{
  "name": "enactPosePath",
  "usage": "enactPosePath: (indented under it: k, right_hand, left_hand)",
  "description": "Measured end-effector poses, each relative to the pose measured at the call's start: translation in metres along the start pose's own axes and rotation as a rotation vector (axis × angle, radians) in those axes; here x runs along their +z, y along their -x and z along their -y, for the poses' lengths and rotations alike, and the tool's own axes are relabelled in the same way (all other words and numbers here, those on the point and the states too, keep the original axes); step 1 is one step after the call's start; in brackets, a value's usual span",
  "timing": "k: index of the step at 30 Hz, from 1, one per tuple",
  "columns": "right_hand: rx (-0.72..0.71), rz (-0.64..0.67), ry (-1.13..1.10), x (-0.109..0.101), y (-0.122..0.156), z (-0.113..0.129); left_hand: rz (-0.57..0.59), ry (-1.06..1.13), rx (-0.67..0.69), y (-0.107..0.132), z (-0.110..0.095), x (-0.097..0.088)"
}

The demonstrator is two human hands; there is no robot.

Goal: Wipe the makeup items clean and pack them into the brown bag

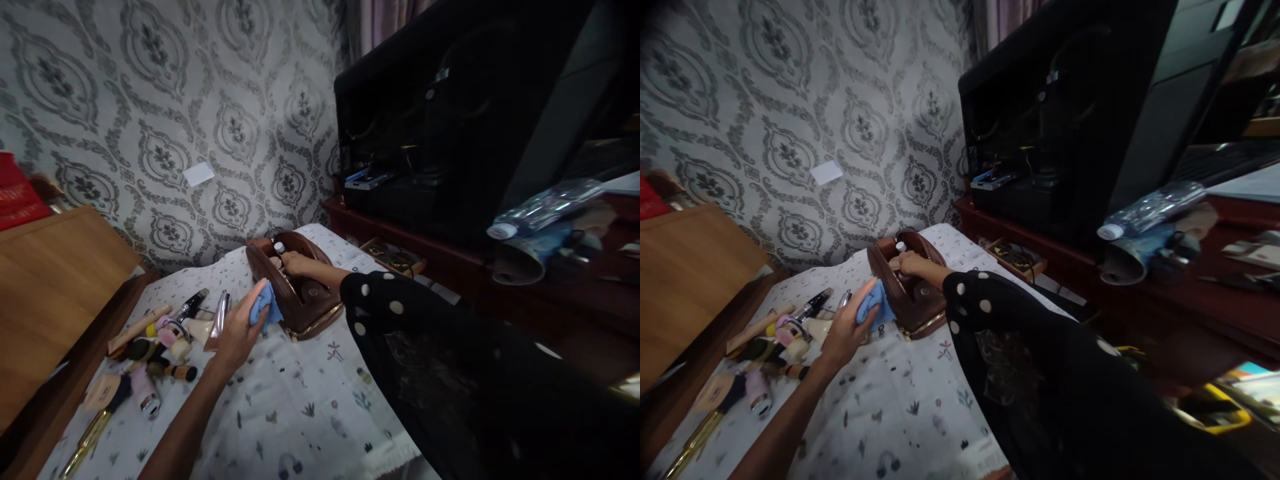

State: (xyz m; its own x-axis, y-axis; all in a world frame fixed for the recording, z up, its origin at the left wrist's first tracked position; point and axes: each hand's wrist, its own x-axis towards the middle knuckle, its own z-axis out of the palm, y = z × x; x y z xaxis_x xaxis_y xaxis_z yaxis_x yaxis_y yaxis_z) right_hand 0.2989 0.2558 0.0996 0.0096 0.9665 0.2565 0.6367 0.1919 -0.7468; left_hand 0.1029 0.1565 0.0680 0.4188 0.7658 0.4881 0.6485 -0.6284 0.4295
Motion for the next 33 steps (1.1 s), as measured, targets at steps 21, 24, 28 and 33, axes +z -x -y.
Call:
enactPosePath:
  k: [21, 24, 28, 33]
  right_hand:
    - [-0.361, 0.223, -0.144, 0.127, 0.128, 0.015]
    - [-0.315, 0.192, -0.163, 0.142, 0.121, 0.01]
    - [-0.303, 0.149, -0.191, 0.148, 0.122, 0.002]
    - [-0.363, 0.138, -0.211, 0.146, 0.127, -0.003]
  left_hand:
    - [-0.066, -0.226, -0.245, 0.106, 0.075, -0.045]
    - [-0.004, -0.324, -0.256, 0.117, 0.077, -0.043]
    - [-0.033, -0.427, -0.326, 0.122, 0.083, -0.046]
    - [-0.074, -0.469, -0.374, 0.125, 0.095, -0.05]
